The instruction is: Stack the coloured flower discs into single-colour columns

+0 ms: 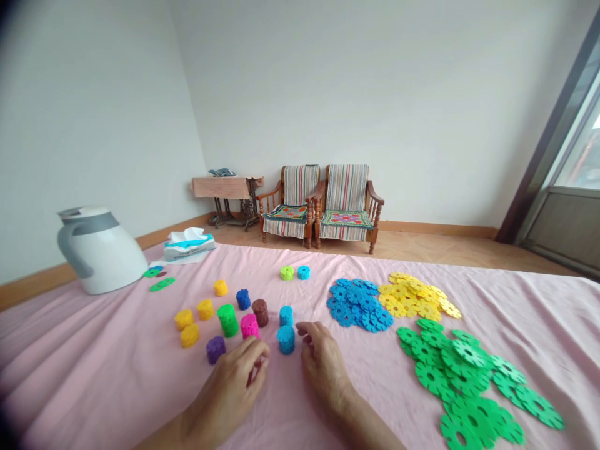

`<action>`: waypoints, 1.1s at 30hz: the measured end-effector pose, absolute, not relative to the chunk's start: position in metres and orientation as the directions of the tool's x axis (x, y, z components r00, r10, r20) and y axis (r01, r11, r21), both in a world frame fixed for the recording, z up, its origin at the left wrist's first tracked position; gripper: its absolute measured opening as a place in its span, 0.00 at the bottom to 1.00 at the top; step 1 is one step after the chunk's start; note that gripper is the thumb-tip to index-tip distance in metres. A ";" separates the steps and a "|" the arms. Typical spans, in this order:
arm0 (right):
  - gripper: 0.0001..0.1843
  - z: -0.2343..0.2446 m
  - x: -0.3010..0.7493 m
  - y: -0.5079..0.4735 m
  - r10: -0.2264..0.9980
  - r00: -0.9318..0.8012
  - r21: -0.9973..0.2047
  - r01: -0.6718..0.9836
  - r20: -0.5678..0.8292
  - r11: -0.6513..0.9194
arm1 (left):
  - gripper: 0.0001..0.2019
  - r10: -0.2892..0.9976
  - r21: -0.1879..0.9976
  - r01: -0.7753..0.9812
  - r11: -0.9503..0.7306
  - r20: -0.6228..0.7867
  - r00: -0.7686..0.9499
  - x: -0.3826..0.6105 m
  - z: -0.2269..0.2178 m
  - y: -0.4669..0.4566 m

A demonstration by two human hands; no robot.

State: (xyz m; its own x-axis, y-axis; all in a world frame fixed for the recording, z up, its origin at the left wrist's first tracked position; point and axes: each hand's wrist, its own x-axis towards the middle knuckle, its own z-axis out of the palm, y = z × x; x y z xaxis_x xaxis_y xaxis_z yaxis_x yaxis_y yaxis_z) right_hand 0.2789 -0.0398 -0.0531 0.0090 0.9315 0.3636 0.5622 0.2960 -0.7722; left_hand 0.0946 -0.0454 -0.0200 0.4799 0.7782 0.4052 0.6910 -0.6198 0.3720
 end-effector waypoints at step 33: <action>0.29 -0.052 0.276 -0.041 0.915 -0.056 -0.725 0.591 0.400 0.353 | 0.16 0.804 0.508 0.623 -0.595 0.365 0.470 0.121 -0.019 -0.019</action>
